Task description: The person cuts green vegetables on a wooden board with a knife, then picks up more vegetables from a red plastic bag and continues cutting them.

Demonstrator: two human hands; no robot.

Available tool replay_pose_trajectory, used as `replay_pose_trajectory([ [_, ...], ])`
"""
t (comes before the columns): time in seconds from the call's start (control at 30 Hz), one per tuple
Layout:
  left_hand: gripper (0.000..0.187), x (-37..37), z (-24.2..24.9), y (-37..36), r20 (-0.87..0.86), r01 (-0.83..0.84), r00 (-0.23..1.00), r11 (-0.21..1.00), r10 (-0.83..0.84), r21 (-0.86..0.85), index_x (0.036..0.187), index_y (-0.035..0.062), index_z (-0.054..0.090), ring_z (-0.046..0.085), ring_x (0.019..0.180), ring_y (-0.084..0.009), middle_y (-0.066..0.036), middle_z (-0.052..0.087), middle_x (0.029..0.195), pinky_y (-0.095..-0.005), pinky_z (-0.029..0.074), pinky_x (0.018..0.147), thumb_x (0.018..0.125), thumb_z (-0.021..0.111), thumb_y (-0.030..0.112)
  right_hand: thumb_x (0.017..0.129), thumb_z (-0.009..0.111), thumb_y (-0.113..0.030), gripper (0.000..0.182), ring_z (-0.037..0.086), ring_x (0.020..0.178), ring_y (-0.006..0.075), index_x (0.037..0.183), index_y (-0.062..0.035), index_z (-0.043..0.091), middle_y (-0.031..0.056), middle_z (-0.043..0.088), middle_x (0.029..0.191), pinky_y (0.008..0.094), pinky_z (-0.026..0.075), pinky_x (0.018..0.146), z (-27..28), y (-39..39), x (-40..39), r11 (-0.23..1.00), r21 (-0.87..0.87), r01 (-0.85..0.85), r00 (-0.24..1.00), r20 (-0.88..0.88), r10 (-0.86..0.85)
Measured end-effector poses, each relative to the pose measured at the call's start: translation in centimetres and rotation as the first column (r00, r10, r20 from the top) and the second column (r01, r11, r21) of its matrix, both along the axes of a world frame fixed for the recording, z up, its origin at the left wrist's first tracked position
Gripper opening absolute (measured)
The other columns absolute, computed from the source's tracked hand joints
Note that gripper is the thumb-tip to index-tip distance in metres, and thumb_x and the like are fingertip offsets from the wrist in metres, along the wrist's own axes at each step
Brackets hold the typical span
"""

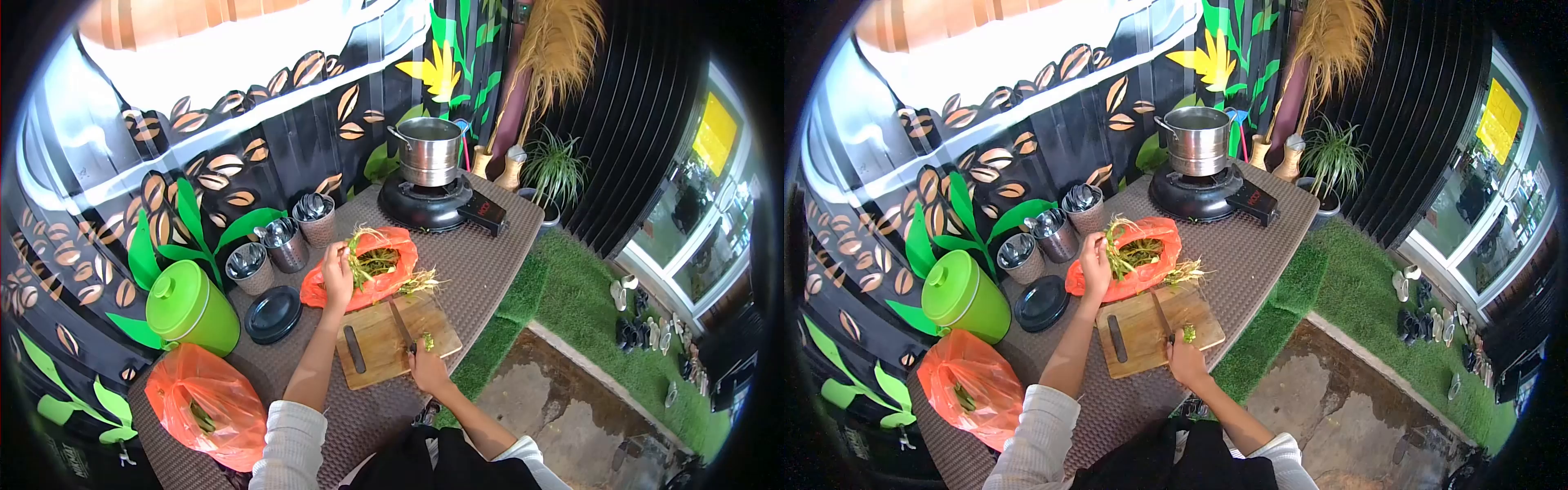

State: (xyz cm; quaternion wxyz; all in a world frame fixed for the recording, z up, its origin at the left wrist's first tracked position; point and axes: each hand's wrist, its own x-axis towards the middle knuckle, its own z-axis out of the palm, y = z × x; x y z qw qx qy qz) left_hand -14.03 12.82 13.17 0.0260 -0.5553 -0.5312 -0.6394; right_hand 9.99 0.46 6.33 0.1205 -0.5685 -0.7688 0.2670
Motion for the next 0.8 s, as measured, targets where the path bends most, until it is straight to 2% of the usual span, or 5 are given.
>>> replay_pose_trajectory([
  [0.2,0.011,1.1,-1.4,-2.6,0.339,0.095,0.935,0.995,-0.101,0.033,0.098,-0.0028,0.056,0.059,0.077,-0.0118,-0.009,0.062,0.088,-0.0258,0.047,0.069,0.092,0.051,0.004,0.093,0.041,-0.029,0.036,0.062,0.072,0.0445,0.112,0.0015,0.038,0.0279,0.062,0.077,0.0528,0.050,0.064,-3.4,-2.9,0.4,0.970,0.182,-0.161,0.986,0.074,0.149],
  [0.4,0.013,1.1,-4.1,-4.7,0.506,0.179,0.860,0.967,-0.063,-0.183,0.094,-0.0032,0.058,0.055,0.072,-0.0061,-0.003,0.062,0.078,-0.0220,0.043,0.065,0.091,0.056,0.010,0.091,0.046,-0.025,0.030,0.059,0.075,0.0483,0.105,0.0017,0.040,0.0312,0.060,0.077,0.0561,0.047,0.067,-3.1,-2.3,1.5,0.998,-0.010,0.059,0.997,-0.043,-0.060],
  [0.63,0.021,2.1,-7.6,-7.6,0.866,0.611,0.413,0.791,-0.281,-0.034,0.104,-0.0033,0.056,0.060,0.081,-0.0129,-0.007,0.062,0.094,-0.0272,0.050,0.066,0.095,0.051,0.014,0.092,0.047,-0.029,0.032,0.057,0.076,0.0505,0.102,0.0011,0.041,0.0331,0.058,0.075,0.0569,0.043,0.065,-2.7,-2.8,2.2,0.983,0.027,0.181,0.932,-0.324,-0.163],
  [0.7,0.021,2.6,-8.5,-8.8,0.886,0.626,0.422,0.769,-0.191,-0.133,0.106,-0.0042,0.054,0.061,0.082,-0.0150,-0.008,0.062,0.097,-0.0287,0.051,0.068,0.096,0.048,0.014,0.093,0.046,-0.030,0.031,0.057,0.075,0.0501,0.104,-0.0014,0.041,0.0317,0.058,0.075,0.0565,0.043,0.064,-2.4,-2.3,2.7,0.974,0.076,0.214,0.931,-0.319,-0.179],
  [0.8,0.020,3.9,-8.7,-10.0,0.970,0.743,0.114,0.667,-0.215,0.060,0.106,0.0006,0.056,0.060,0.078,-0.0143,-0.006,0.062,0.094,-0.0274,0.050,0.065,0.095,0.049,0.015,0.094,0.045,-0.032,0.030,0.057,0.075,0.0493,0.107,-0.0052,0.043,0.0299,0.060,0.075,0.0572,0.043,0.064,-0.9,-1.5,3.4,0.973,0.098,0.209,0.939,-0.299,-0.171],
])
